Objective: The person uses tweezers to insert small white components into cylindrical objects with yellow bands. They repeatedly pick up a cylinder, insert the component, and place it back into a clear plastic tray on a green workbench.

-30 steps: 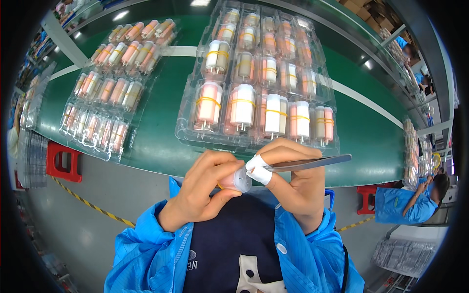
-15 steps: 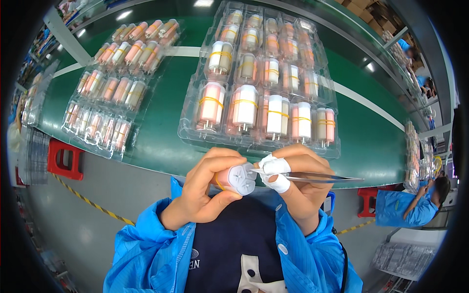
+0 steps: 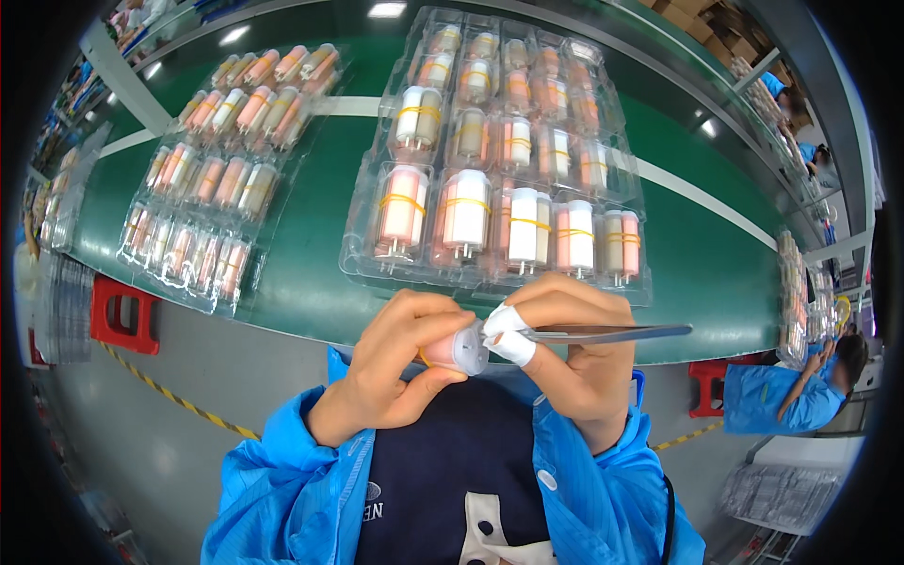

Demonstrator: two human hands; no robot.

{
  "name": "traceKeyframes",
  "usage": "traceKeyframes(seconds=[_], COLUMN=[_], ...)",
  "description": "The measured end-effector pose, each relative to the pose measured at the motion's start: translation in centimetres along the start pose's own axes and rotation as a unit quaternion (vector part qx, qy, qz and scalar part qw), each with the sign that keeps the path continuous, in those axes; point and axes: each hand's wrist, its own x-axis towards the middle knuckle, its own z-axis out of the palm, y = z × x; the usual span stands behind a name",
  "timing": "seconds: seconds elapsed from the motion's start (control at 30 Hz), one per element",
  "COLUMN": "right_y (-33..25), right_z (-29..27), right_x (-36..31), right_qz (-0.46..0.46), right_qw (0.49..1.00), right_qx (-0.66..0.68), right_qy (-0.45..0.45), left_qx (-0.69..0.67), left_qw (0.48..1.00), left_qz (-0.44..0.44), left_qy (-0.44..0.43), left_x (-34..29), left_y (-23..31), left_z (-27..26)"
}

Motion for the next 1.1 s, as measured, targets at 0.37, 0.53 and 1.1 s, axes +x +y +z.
traceKeyframes(seconds=[0.37, 0.53, 1.1], right_y=[0.7, 2.5, 6.4], right_z=[-1.3, -4.2, -9.2], right_x=[-1.4, -3.2, -5.7], right_qz=[-0.139, -0.145, -0.096], right_qw=[0.968, 0.949, 0.909], right_qx=[0.048, 0.061, 0.112], right_qy=[0.204, 0.272, 0.390], left_qx=[-0.455, -0.493, -0.512], left_qw=[0.863, 0.840, 0.816], left_qz=[-0.219, -0.224, -0.261], left_qy=[0.012, 0.020, 0.060], left_x=[0.9, 1.6, 2.9], left_y=[2.5, 2.6, 2.7], left_z=[-0.4, -0.1, 1.1])
